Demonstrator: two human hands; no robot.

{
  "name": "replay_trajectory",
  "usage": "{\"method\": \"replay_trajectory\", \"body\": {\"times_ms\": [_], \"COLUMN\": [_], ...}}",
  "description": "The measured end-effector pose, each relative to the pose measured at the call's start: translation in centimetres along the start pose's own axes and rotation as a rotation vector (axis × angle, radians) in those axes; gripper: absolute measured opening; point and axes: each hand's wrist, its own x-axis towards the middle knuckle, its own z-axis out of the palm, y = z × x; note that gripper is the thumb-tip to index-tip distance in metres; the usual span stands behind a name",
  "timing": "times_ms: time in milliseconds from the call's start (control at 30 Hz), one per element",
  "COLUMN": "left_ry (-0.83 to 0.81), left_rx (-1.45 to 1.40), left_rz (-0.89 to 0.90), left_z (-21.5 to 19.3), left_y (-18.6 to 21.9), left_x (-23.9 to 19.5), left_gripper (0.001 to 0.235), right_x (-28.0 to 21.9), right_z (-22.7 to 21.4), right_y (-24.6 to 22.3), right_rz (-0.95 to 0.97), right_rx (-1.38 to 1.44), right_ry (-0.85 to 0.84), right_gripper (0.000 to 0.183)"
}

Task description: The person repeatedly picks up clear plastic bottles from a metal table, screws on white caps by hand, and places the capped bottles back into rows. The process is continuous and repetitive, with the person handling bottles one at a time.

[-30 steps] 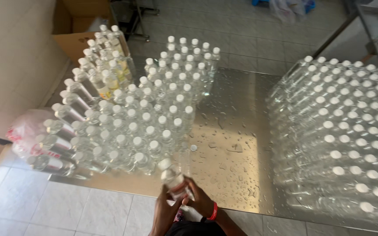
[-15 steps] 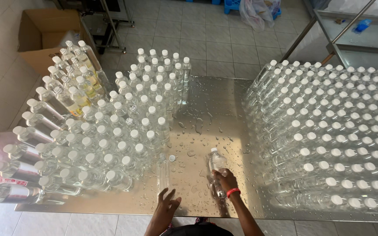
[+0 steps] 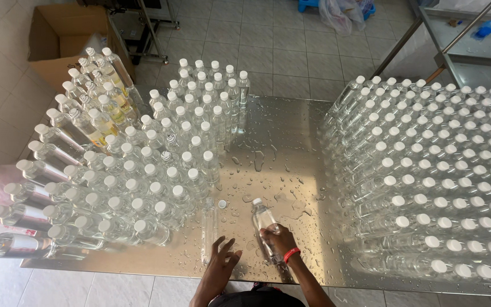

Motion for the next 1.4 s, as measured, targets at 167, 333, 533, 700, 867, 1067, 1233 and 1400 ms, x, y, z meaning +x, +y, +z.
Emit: {"method": "replay_trajectory", "body": {"times_ms": [167, 333, 533, 700, 867, 1067, 1233, 1400], "left_ry": [0.029, -0.019, -0.07, -0.127, 0.022, 0.016, -0.242, -0.499], "left_rx": [-0.003, -0.022, -0.035, -0.101, -0.278, -0.238, 0.085, 0.354], "left_rz": [0.01, -0.041, 0.126, 0.265, 0.279, 0.256, 0.278, 0.374], "left_z": [-0.5, -0.4, -0.1, 0.1, 0.8, -1.6, -3.5, -4.6], "left_y": [-0.9, -0.9, 4.4, 12.6, 15.2, 9.7, 11.3, 13.6], "left_x": [-0.4, -1.4, -1.8, -2.5, -1.3, 0.5, -1.8, -3.1], "left_gripper": [0.056, 0.057, 0.059, 0.082, 0.126, 0.068, 0.087, 0.053], "right_x": [-0.8, -0.4, -1.4, -6.8, -13.7, -14.7, -14.4, -15.3], "right_z": [1.2, -0.7, -2.4, 0.6, 3.5, -1.5, -6.5, -7.8], "right_y": [-0.1, 0.7, 0.5, -4.1, -8.8, -10.5, -14.6, -13.8], "right_rz": [0.053, -0.107, -0.403, -0.537, -0.922, -1.023, -1.41, -1.473], "right_rx": [-0.133, 0.067, 0.146, 0.152, 0.145, -0.457, -1.04, -1.314], "right_ry": [-0.007, -0.046, -0.102, -0.058, -0.28, -0.106, -0.034, -0.263], "right_gripper": [0.078, 0.061, 0.104, 0.104, 0.101, 0.038, 0.06, 0.031]}}
